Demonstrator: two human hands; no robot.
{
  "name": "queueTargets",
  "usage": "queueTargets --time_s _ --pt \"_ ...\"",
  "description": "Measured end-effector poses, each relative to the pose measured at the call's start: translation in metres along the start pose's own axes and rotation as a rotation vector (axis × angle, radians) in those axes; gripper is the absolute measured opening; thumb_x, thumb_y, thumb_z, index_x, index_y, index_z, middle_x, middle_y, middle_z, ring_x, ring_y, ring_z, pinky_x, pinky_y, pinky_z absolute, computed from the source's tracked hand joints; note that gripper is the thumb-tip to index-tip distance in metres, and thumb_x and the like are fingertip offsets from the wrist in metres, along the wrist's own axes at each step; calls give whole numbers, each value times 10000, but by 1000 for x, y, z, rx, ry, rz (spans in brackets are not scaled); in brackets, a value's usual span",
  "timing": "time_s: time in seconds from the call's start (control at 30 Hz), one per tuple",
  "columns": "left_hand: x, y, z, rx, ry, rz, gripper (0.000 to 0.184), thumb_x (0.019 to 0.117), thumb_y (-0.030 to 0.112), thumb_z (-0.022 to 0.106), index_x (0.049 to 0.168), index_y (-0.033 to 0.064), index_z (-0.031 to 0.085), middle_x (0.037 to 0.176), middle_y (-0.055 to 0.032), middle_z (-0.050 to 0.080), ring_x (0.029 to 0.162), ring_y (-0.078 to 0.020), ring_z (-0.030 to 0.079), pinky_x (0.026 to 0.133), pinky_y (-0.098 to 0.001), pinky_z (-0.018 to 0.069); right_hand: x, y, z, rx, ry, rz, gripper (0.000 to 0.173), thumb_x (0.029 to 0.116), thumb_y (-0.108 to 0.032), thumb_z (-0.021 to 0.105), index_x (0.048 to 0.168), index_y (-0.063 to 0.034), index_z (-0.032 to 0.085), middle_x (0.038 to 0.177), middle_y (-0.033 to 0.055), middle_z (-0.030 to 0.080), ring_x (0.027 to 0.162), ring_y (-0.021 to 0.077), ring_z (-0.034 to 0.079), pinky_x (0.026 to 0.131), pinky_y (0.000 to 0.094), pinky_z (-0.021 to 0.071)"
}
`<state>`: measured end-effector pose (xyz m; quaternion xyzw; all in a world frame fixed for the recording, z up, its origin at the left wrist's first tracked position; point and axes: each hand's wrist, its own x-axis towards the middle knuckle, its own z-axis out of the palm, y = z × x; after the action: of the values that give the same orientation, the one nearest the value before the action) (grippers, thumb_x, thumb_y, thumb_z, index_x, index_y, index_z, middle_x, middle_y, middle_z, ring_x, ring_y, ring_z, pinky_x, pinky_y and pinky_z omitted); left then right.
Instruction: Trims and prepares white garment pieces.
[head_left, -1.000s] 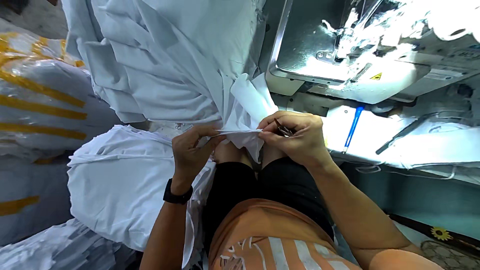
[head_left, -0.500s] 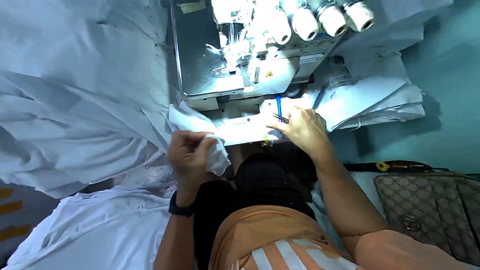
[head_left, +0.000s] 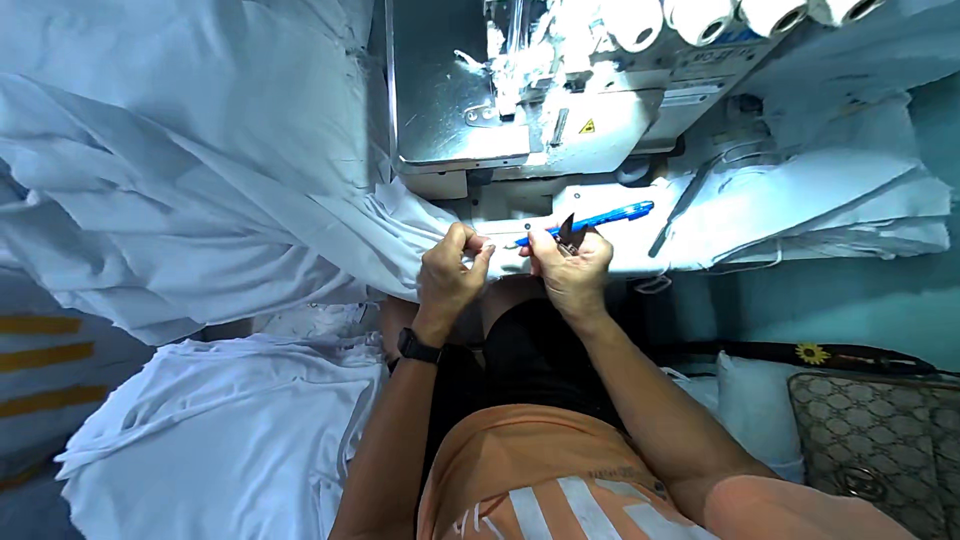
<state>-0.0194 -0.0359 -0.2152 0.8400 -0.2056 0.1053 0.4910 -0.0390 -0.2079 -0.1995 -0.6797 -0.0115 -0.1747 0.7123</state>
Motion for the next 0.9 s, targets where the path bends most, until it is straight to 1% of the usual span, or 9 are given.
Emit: queueTargets --time_s 0.1,0.17,0.37,0.5,0.67,0.8,0.9 --pt "0 -1 2 15 23 8 170 890 60 738 945 41 579 853 -100 702 706 -149 682 602 -279 558 1 17 19 -29 96 -94 61 955 -42 657 1015 -37 653 765 -23 646 549 -13 557 481 137 478" --pt "1 -1 3 12 29 6 168 883 51 736 943 41 580 853 -100 707 710 -150 684 602 -278 555 1 22 22 -36 116 -101 59 943 -29 657 1003 -31 655 755 -22 637 546 -14 548 480 135 470" --pt "1 0 5 -1 48 17 172 874 37 742 934 34 581 849 -105 704 728 -146 696 623 -267 568 1 19 21 -15 105 -62 65 953 -25 653 1017 -30 641 762 -20 637 548 -20 551 486 126 473" --pt "1 1 4 11 44 3 173 875 41 740 939 42 580 861 -102 710 739 -146 699 625 -269 569 2 22 22 -24 98 -87 70 944 -18 654 1011 -32 638 766 -27 639 560 -24 558 494 127 480" --pt "2 1 5 13 65 24 173 865 27 745 922 33 582 845 -109 699 716 -143 680 619 -256 557 3 23 22 -31 91 -97 64 947 -26 657 1008 -34 642 760 -28 643 553 -21 559 485 128 477" --pt "11 6 7 37 71 -1 136 860 -7 724 914 7 600 860 -126 724 768 -148 709 670 -262 570 1 22 22 -40 80 -93 65 944 -28 661 1004 -37 637 755 -38 621 559 -29 540 500 124 471" --pt "12 6 9 40 85 0 129 863 -6 723 899 10 601 852 -122 719 766 -144 707 671 -260 573 2 20 20 -35 111 -80 57 946 -18 654 994 -39 629 749 -35 617 551 -27 537 492 122 465"
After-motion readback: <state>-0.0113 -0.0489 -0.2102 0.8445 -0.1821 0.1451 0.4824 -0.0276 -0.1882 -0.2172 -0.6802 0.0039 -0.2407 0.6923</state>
